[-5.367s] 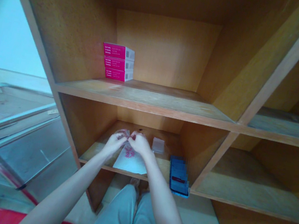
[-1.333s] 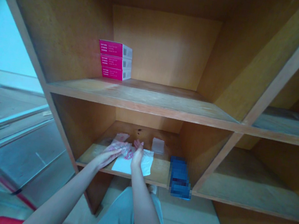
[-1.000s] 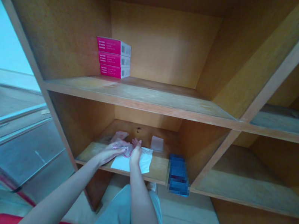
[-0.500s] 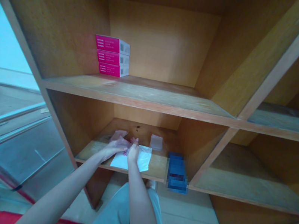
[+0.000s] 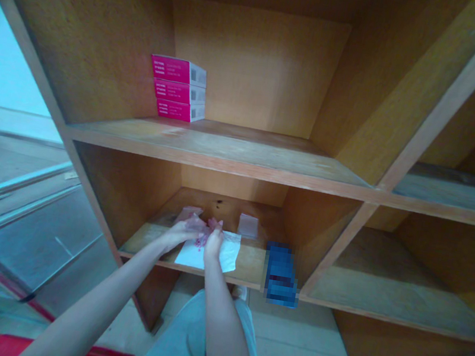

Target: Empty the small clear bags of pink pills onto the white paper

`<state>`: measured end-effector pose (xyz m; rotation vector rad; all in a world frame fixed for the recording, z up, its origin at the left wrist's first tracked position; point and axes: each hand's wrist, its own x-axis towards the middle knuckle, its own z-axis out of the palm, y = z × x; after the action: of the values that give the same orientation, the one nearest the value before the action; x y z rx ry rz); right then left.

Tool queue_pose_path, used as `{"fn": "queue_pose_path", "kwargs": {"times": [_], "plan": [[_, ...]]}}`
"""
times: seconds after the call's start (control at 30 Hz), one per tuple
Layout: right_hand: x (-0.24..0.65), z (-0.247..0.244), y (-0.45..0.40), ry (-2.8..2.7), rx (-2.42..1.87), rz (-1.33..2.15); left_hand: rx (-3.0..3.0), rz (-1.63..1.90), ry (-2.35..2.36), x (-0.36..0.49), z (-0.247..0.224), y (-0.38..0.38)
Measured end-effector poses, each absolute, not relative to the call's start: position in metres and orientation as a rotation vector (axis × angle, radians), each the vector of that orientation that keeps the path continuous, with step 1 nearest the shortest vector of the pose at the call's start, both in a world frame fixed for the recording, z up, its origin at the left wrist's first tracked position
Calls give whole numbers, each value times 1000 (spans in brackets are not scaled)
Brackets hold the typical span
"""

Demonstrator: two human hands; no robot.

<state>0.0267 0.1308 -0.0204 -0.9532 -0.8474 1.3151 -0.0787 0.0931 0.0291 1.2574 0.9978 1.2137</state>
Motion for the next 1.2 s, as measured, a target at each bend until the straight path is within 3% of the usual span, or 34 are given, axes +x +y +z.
{"fn": "queue_pose_path", "kwargs": {"times": [0.8,1.2], "plan": [[26,-20,127,-787,-851,1264,1349,1232,1100,-76,24,101],[26,-26,128,-713,-804,1209,1027,1392,887,-85,17,94]]}}
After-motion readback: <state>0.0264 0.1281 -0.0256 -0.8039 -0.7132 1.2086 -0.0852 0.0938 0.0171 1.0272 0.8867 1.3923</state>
